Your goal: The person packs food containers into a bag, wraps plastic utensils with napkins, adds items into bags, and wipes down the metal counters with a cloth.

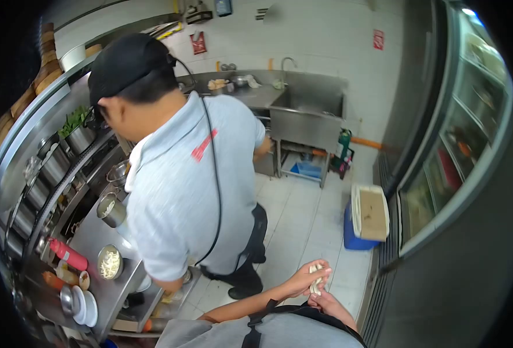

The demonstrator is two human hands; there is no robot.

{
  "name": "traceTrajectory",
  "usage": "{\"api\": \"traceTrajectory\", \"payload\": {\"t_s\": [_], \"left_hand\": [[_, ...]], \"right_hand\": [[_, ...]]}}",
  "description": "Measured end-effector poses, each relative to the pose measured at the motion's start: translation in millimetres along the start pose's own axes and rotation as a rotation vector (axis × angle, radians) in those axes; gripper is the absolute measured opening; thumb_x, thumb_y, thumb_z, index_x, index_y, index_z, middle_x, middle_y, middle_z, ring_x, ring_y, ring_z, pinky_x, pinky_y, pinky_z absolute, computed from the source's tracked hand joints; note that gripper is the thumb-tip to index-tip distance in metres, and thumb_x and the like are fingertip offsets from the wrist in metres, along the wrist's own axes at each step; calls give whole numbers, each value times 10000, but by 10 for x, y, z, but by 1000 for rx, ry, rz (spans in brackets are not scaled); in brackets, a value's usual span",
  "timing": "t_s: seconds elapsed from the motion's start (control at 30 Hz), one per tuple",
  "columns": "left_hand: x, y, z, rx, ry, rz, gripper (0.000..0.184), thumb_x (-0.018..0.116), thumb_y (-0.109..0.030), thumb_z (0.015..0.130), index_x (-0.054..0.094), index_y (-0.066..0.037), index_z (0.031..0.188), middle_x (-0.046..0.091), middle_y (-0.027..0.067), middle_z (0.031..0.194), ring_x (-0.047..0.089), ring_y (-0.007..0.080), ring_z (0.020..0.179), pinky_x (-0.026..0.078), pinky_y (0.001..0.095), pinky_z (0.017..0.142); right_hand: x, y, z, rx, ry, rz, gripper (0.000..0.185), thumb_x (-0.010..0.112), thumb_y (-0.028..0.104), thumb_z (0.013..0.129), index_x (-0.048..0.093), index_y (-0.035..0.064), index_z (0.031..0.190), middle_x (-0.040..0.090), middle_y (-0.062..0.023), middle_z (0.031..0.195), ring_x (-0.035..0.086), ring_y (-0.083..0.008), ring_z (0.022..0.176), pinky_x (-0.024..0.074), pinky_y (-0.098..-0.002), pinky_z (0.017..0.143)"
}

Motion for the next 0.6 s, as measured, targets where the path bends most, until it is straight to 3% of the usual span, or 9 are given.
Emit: {"api": "traceTrajectory", "payload": {"t_s": [0.1,0.17,0.2,0.3,0.33,0.43,0.53,0.6], "left_hand": [[-223,-215,923,117,205,-344,233,530,-335,948,555,-123,853,519,-23,703,499,100,608,389,224,470],[-178,-637,1171,229,-46,-397,281,508,-376,945,537,-151,780,461,-45,619,433,95,519,340,222,432],[-143,-780,1241,264,-174,-430,308,497,-397,943,529,-165,744,431,-56,577,400,93,474,315,221,413],[-203,-1211,1491,390,-559,-518,311,517,-381,929,492,-180,693,360,-77,506,317,82,401,262,226,380],[-278,-1345,1523,421,-517,-457,327,500,-382,934,470,-181,678,334,-75,490,304,73,397,242,238,372],[-497,-1728,1856,537,-680,-520,335,486,-382,941,470,-175,677,329,-67,488,300,78,394,240,236,372],[-1121,-1748,2588,697,-651,-421,318,490,-377,941,488,-161,708,372,-50,510,345,86,426,274,233,396],[-1016,-2278,2789,704,-755,-417,292,490,-377,943,511,-138,775,441,-22,583,418,107,501,333,248,429]], "right_hand": [[-556,606,681,101,29,-207,265,457,286,970,557,66,862,506,16,696,453,-59,609,338,-211,534],[-868,891,1196,94,86,-467,277,462,286,960,562,56,844,513,8,645,472,-78,568,362,-232,516],[-879,1111,1392,-46,121,-623,314,467,284,945,553,21,797,546,-43,610,524,-135,547,423,-292,521],[-1092,1303,2117,-35,278,-811,334,464,286,944,555,1,795,593,-90,648,570,-187,580,468,-336,569],[-1176,1309,2372,-40,363,-817,329,463,286,945,571,-1,824,606,-99,653,587,-196,600,475,-340,593],[-1186,1626,3025,-95,493,-826,330,468,294,947,585,0,851,608,-99,657,588,-187,602,469,-328,591],[-1182,2185,3582,-101,556,-831,336,469,309,950,588,6,864,585,-79,636,568,-172,587,453,-317,576],[-1204,2501,3987,1,537,-871,337,466,317,954,592,15,873,562,-59,624,548,-159,576,442,-308,570]]}}
Point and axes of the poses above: each hand's wrist, its own z-axis towards the middle knuckle, its own x-axis out of the palm, y = z × x, the point moved 3 cm from there along z, towards the middle knuckle
